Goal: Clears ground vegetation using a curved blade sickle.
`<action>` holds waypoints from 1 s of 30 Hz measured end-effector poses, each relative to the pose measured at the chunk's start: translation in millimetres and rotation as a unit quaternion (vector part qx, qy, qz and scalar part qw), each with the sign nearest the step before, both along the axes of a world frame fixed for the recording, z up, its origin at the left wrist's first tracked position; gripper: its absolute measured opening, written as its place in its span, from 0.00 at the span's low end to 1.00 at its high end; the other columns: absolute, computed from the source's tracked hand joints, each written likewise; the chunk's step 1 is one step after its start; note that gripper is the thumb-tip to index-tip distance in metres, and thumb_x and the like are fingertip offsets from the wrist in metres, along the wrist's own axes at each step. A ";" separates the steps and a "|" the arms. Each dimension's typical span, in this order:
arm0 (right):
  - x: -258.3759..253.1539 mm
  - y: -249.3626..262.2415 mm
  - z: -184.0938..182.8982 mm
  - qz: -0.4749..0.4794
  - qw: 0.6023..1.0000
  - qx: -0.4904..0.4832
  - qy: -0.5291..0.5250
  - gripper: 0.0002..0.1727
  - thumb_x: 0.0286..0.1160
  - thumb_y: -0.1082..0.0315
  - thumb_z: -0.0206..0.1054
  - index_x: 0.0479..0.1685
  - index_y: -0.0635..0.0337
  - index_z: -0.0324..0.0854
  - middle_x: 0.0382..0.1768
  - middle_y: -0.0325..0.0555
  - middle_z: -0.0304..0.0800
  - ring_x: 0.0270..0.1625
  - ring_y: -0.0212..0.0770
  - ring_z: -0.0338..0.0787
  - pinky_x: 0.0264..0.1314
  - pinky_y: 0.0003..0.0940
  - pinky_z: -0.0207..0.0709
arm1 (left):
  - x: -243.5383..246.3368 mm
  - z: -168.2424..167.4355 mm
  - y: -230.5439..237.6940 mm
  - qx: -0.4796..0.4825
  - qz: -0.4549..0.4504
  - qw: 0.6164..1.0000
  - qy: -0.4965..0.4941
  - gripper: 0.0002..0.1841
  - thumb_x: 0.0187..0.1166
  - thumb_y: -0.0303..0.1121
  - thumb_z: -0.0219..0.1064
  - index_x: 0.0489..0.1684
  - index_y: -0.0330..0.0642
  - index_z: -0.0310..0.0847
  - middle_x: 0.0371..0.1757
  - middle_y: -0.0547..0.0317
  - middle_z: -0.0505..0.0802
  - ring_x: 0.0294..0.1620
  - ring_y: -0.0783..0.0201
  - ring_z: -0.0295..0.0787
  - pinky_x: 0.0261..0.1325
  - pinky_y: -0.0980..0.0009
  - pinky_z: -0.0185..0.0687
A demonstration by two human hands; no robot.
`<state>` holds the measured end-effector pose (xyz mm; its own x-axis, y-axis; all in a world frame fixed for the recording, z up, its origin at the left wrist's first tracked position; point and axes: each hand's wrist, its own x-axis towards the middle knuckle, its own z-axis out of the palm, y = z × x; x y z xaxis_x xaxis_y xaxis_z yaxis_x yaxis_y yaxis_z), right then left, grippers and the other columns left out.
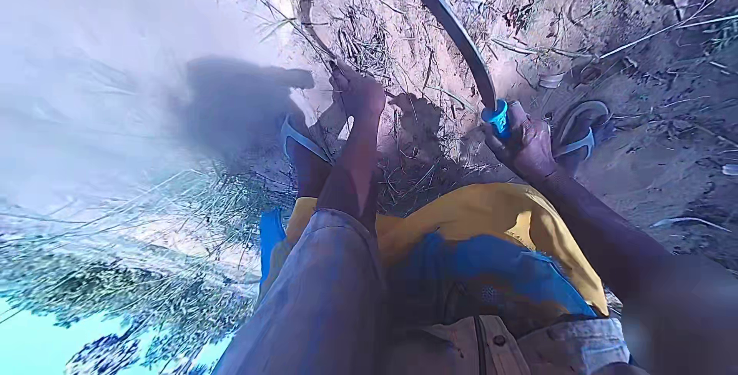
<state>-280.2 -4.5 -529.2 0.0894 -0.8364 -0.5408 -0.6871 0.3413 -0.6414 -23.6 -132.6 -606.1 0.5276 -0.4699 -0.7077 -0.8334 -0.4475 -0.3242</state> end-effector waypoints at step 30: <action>-27.2 29.4 -43.8 0.176 0.950 0.251 0.060 0.19 0.84 0.66 0.64 0.64 0.74 0.74 0.49 0.79 0.86 0.55 0.80 0.88 0.50 0.74 0.76 | -0.7 17.9 70.1 0.112 -0.079 0.978 0.155 0.35 0.86 0.42 0.61 0.92 0.40 0.57 0.96 0.37 0.53 0.92 0.32 0.55 0.81 0.32 0.62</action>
